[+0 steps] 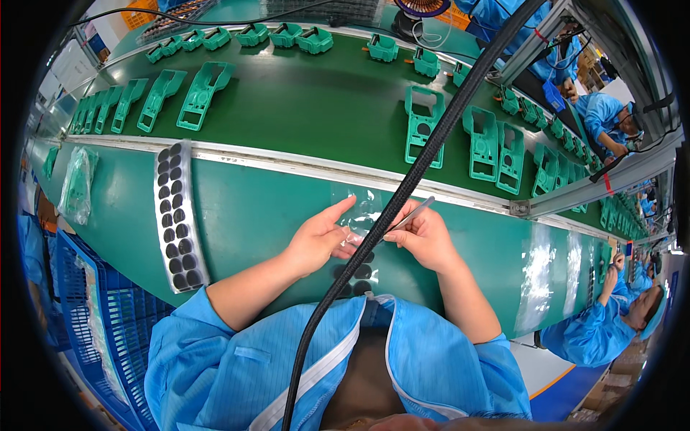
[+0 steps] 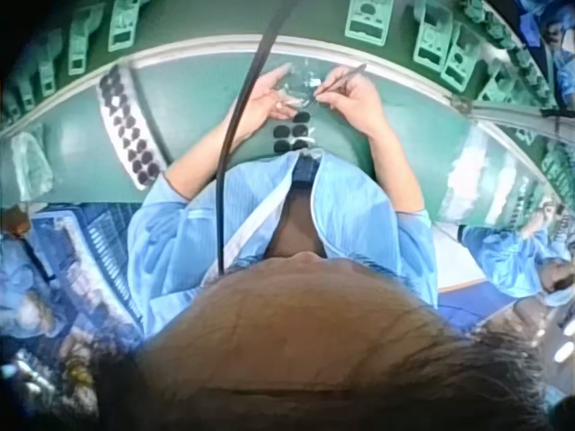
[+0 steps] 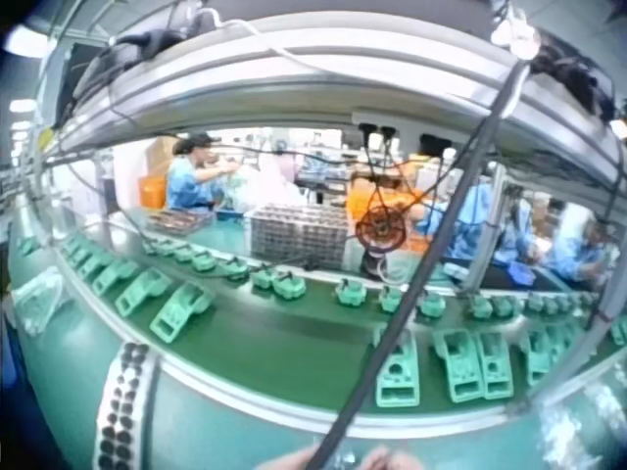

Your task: The person installs black circular components into green plastic device housings by hand, taking the components from a component sheet and pressing them into the housings.

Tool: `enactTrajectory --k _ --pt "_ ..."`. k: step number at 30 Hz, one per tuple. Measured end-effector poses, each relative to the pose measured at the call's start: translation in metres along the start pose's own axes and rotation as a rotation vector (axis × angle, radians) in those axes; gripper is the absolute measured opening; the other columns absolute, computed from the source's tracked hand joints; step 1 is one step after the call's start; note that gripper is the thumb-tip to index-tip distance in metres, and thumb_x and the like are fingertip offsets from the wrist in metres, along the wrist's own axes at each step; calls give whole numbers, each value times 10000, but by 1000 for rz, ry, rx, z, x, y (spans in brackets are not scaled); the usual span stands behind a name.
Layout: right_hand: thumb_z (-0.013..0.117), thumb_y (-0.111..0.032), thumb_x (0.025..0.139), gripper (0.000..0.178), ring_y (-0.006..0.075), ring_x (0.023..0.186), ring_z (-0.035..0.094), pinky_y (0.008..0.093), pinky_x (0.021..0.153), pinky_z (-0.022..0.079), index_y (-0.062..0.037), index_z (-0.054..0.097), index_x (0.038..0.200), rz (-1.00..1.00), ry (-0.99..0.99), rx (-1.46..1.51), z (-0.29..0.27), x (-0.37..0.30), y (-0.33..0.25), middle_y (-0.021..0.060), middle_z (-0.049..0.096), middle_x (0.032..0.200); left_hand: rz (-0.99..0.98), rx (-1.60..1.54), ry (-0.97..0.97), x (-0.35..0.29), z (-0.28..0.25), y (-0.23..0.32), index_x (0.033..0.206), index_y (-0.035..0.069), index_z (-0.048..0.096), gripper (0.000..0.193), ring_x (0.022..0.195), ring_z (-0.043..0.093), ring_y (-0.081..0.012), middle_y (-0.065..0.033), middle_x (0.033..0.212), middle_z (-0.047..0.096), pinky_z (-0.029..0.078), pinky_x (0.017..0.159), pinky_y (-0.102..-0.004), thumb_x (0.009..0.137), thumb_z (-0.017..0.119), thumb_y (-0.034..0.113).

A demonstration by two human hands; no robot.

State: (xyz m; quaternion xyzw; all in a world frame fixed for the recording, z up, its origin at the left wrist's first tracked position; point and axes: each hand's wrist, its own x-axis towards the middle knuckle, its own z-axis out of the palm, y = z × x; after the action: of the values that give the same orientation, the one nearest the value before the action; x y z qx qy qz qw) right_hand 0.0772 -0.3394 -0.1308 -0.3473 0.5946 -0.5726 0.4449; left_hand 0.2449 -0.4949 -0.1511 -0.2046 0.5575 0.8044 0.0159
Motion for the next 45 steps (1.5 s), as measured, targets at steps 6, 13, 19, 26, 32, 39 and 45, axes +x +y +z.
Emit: enactTrajectory --k 6,13,19,26,32,39,45 --pt "645 37 801 192 65 728 572 215 639 458 -47 511 910 19 -20 -72 1 1 1 51 645 857 43 28 -47 1 -1 0 1474 67 116 676 831 645 -176 -166 992 661 516 737 -280 910 489 74" --pt "634 29 822 192 83 782 587 218 682 468 -56 492 920 -13 -53 18 -2 1 -1 67 637 890 46 96 -2 1 -1 -1 1468 47 119 737 783 630 -133 -127 924 670 520 710 -255 864 536 -17" --pt "630 21 828 176 81 780 587 217 678 469 -48 492 912 -59 -57 -60 5 1 0 67 632 884 68 98 -58 3 -2 -3 1467 53 142 708 805 632 -133 -123 919 664 524 731 -262 869 513 -26" --pt "628 13 830 165 75 745 584 218 651 468 -41 494 911 -94 -70 -50 5 1 5 57 631 863 92 78 -61 1 0 -4 1460 12 137 695 751 605 -101 -93 871 658 503 718 -244 855 474 -50" --pt "630 4 830 160 77 742 596 228 636 468 -30 497 910 6 -109 -122 5 5 7 44 629 824 125 208 -61 1 3 -3 1462 20 153 710 698 570 -66 -50 777 641 483 707 -224 851 511 -31" --pt "645 -15 824 104 90 679 605 234 603 477 -28 545 850 -24 -83 -273 16 3 6 39 635 772 110 139 -37 0 1 -1 1461 46 181 690 695 575 -70 -57 791 641 491 670 -223 862 518 -22" --pt "679 36 680 164 233 718 666 314 601 534 -96 636 768 -571 -141 -629 39 -11 -5 52 675 807 85 125 84 4 -11 -4 1465 92 173 662 680 624 -113 -119 940 659 517 608 -226 888 485 1"
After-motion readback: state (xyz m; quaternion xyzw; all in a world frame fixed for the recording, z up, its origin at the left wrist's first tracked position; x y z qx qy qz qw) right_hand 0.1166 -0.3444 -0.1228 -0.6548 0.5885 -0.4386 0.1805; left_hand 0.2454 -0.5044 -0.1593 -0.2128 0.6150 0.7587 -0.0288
